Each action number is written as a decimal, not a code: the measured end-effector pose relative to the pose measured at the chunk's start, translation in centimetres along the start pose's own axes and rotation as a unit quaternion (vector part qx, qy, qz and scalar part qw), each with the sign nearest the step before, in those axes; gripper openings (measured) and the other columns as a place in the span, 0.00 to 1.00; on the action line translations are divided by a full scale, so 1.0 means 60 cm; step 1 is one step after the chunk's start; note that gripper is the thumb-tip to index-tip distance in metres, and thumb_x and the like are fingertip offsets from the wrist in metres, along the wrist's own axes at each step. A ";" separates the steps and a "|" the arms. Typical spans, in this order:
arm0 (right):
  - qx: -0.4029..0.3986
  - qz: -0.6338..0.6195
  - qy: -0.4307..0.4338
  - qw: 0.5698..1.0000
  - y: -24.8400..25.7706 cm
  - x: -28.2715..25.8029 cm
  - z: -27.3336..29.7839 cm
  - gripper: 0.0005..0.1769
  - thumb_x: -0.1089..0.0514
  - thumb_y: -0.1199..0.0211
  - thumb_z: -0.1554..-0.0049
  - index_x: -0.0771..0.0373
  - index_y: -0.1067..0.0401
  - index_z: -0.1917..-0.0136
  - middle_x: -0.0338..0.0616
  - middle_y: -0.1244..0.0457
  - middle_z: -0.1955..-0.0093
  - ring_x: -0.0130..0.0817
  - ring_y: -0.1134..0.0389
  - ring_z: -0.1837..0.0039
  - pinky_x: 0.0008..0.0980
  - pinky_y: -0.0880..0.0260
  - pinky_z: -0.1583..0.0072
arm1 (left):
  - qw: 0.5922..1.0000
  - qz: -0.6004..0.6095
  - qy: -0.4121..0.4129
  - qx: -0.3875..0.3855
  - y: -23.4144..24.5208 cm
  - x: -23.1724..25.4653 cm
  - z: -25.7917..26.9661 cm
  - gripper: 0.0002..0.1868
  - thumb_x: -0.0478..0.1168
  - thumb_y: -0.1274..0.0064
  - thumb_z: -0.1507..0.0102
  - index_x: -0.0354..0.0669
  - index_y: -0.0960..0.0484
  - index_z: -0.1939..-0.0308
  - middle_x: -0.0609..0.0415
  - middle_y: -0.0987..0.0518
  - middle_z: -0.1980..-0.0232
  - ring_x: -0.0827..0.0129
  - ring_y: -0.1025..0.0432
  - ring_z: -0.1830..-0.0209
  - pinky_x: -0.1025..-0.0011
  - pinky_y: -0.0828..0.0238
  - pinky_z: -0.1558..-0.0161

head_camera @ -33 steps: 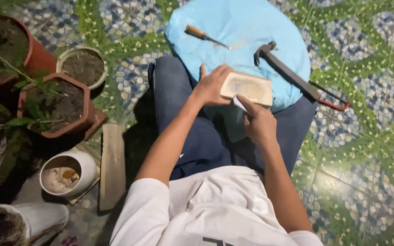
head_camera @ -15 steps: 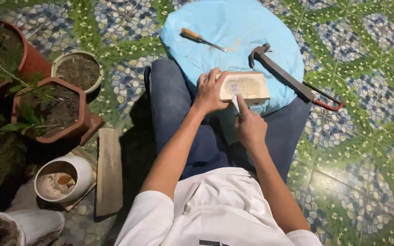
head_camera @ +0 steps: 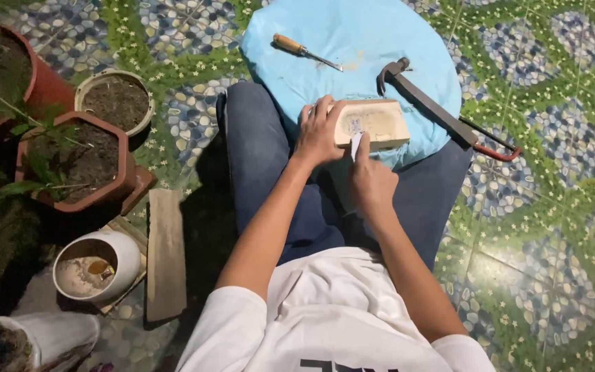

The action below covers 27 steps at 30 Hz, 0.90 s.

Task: The person sands a wooden block by hand and then uses a hammer and chisel to further shape it.

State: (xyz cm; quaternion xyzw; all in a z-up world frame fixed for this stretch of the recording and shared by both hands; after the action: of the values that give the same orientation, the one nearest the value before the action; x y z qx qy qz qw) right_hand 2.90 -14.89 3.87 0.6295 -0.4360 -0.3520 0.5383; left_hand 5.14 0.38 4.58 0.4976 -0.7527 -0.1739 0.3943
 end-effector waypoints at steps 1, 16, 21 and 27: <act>0.004 0.001 0.002 1.000 0.012 0.000 0.006 0.39 0.54 0.52 0.38 0.53 0.54 0.15 0.53 0.30 0.61 0.58 0.26 0.58 0.56 0.29 0.59 | 1.000 -0.001 -0.001 0.004 0.000 0.001 0.000 0.50 0.44 0.34 0.61 0.55 0.32 0.33 0.53 0.34 0.40 0.55 0.32 0.37 0.49 0.43 0.33; 0.052 -0.052 0.035 0.997 -0.010 0.021 0.000 0.38 0.56 0.47 0.38 0.58 0.48 0.16 0.55 0.34 0.68 0.58 0.30 0.66 0.45 0.36 0.66 | 1.000 -0.007 0.007 0.004 0.006 0.011 0.008 0.50 0.44 0.32 0.60 0.54 0.33 0.32 0.51 0.34 0.37 0.52 0.30 0.37 0.47 0.43 0.32; -0.042 -0.063 0.002 0.997 0.010 0.022 0.009 0.46 0.52 0.41 0.41 0.48 0.54 0.14 0.57 0.30 0.59 0.61 0.26 0.55 0.58 0.27 0.55 | 1.000 -0.009 0.021 -0.014 -0.011 -0.004 -0.002 0.52 0.47 0.32 0.63 0.55 0.31 0.33 0.51 0.32 0.38 0.50 0.27 0.39 0.49 0.44 0.30; -0.072 -0.083 0.002 0.994 -0.014 0.034 0.005 0.39 0.50 0.51 0.35 0.41 0.57 0.14 0.54 0.29 0.55 0.56 0.25 0.52 0.57 0.26 0.51 | 0.999 -0.019 0.028 -0.038 -0.040 -0.023 0.001 0.53 0.51 0.33 0.64 0.58 0.30 0.32 0.49 0.31 0.38 0.48 0.27 0.42 0.47 0.44 0.31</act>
State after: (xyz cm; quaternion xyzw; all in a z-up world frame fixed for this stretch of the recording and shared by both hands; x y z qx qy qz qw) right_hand 3.54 -16.86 3.03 0.6236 -0.3551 -0.4244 0.5521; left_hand 6.85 0.50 2.39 0.5013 -0.7246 -0.1954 0.4307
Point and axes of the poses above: each hand's wrist, its own z-axis away from the middle knuckle, its own y-axis out of the back of the hand, x = y × z, the point moved 7 cm from there along -z, towards the middle knuckle
